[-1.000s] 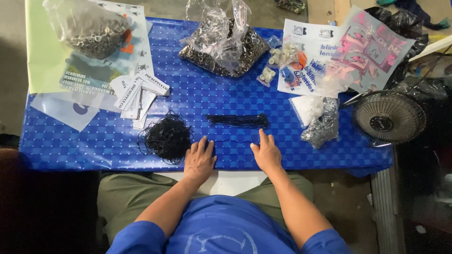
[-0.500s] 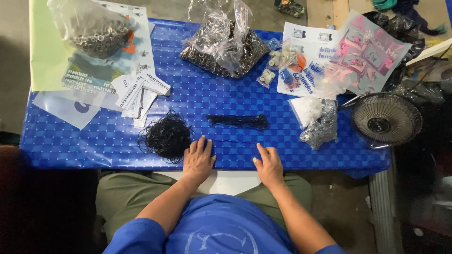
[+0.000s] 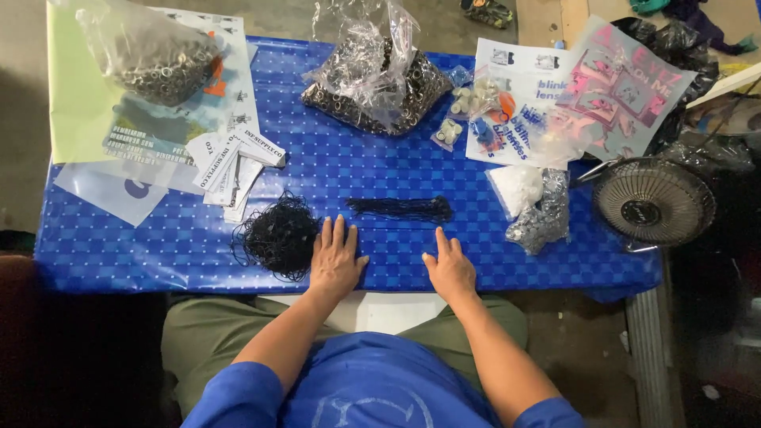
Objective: Sorting small black cable ties and other small components on a table in a print shop environment.
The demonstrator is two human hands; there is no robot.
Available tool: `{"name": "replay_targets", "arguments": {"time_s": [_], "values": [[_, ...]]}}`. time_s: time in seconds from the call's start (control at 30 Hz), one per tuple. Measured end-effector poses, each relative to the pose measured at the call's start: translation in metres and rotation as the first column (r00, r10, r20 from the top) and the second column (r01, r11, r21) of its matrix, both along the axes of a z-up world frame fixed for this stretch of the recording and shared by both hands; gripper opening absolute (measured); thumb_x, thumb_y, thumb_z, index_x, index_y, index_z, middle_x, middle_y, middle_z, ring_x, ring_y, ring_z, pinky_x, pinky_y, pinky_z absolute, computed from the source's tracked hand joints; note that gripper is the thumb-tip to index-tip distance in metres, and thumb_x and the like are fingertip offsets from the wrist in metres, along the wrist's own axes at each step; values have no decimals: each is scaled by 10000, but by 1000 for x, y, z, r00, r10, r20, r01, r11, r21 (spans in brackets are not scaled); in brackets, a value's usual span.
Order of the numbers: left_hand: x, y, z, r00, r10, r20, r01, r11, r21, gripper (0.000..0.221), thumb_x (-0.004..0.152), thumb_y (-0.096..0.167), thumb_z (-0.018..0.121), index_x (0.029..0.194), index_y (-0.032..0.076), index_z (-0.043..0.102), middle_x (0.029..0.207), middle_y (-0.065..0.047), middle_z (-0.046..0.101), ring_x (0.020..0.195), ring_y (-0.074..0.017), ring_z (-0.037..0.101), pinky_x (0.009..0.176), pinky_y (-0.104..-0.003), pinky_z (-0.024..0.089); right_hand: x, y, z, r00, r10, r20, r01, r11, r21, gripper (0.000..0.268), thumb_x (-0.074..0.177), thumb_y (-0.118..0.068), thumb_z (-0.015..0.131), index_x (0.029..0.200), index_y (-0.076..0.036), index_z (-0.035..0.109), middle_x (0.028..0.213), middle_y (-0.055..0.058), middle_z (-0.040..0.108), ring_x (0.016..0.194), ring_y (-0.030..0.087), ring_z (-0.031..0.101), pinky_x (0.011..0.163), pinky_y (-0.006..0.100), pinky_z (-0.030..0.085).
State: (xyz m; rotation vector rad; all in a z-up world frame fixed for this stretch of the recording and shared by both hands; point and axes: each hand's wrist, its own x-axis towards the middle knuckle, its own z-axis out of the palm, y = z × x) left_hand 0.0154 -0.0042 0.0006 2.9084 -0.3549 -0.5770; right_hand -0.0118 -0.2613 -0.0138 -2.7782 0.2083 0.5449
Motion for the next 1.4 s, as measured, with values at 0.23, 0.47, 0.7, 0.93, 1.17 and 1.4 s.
{"name": "replay_targets", "arguments": {"time_s": [0.23, 0.47, 0.7, 0.93, 1.17, 1.4], "values": [[16, -13, 0, 998, 50, -22, -51, 999, -8, 756, 958, 545, 564, 1554, 109, 404, 1647, -197, 234, 1527, -414, 170, 1145, -541, 302, 14, 1, 1, 994, -34, -106, 30, 999, -36, 693, 1028, -450, 494, 1610, -129, 297, 1335, 235, 560, 878, 366, 748, 674, 477, 618], [27, -18, 9, 991, 89, -100, -85, 995, 45, 749, 982, 544, 526, 1593, 157, 334, 1670, -178, 176, 1538, -397, 145, 1126, -540, 310, 27, 1, 7, 988, -25, -155, 21, 999, -24, 715, 1025, -445, 485, 1631, -149, 250, 1306, 227, 598, 1001, 406, 724, 768, 520, 612], [28, -17, 7, 989, 68, -132, -59, 996, 73, 760, 985, 542, 523, 1618, 202, 276, 1685, -172, 136, 1549, -391, 114, 1124, -536, 311, 12, 14, 38, 988, -48, -147, 48, 999, -4, 782, 1003, -420, 532, 1645, -148, 176, 1392, 242, 529, 1082, 407, 699, 849, 509, 602], [9, -9, -2, 999, 50, -10, -50, 999, 6, 803, 948, 488, 619, 1599, 130, 317, 1670, -196, 175, 1533, -405, 163, 1134, -528, 329, -4, 12, 27, 992, -76, -96, 82, 995, 57, 780, 995, -368, 571, 1633, -109, 204, 1341, 231, 517, 1103, 408, 668, 862, 495, 597], [-40, 15, -30, 983, -66, 174, 85, 991, -101, 630, 924, 335, 681, 1496, 180, 470, 1546, -117, 333, 1443, -333, 309, 1053, -463, 372, -17, 11, 10, 996, -93, 11, 92, 994, 50, 767, 964, -356, 638, 1601, -93, 303, 1307, 191, 518, 1158, 399, 635, 880, 497, 586], [-31, 70, -61, 742, 303, 598, -177, 949, -260, 544, 743, 272, 784, 1263, 235, 629, 1074, -45, 558, 900, -280, 594, 648, -414, 504, -19, 14, 7, 992, -129, -20, 128, 992, -13, 719, 989, -397, 585, 1604, -124, 330, 1296, 149, 496, 1162, 357, 631, 867, 467, 602]]}}
